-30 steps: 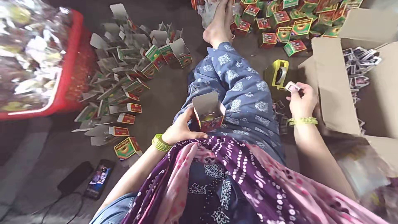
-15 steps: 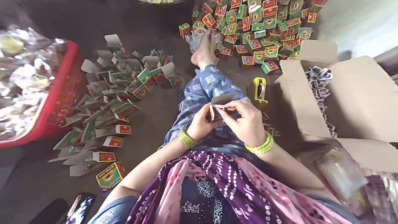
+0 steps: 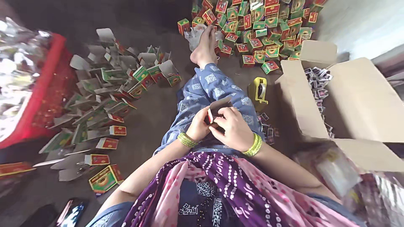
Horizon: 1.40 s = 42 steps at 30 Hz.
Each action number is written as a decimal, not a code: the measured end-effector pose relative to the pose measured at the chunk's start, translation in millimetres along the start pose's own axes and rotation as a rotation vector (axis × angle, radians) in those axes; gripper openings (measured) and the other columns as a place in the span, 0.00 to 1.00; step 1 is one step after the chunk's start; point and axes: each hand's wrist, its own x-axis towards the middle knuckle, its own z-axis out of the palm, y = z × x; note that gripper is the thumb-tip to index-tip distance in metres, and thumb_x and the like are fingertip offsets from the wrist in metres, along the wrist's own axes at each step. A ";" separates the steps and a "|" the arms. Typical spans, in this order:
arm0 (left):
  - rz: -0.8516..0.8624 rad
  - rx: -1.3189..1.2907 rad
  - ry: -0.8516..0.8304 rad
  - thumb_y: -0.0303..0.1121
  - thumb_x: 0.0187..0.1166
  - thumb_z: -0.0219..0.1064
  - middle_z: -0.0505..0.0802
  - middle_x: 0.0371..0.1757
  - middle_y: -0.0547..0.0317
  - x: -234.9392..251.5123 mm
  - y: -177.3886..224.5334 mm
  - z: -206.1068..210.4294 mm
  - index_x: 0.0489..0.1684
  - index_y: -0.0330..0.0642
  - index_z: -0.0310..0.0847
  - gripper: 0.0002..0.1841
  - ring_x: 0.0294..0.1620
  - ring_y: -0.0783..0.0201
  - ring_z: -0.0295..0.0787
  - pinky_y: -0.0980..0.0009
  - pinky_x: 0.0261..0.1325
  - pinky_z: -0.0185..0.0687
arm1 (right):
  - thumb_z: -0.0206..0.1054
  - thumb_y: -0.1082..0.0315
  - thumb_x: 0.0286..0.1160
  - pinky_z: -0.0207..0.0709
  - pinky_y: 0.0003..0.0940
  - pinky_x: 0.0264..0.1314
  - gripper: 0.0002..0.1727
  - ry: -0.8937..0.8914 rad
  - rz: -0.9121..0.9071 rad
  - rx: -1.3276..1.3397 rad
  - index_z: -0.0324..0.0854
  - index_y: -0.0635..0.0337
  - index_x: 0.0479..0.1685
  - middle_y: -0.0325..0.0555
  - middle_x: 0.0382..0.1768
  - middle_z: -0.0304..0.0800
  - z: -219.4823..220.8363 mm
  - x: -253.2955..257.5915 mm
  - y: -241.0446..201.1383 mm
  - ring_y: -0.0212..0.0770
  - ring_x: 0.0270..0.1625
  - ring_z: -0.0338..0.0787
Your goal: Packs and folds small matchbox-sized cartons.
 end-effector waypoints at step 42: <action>0.038 -0.452 -0.230 0.30 0.54 0.89 0.91 0.59 0.48 -6.5 1.3 1.8 0.74 0.35 0.61 0.46 0.59 0.56 0.93 0.54 0.66 0.90 | 0.75 0.68 0.75 0.90 0.30 0.60 0.08 -0.003 -0.078 0.563 0.96 0.60 0.46 0.42 0.46 0.98 -17.4 -5.8 52.3 0.31 0.52 0.95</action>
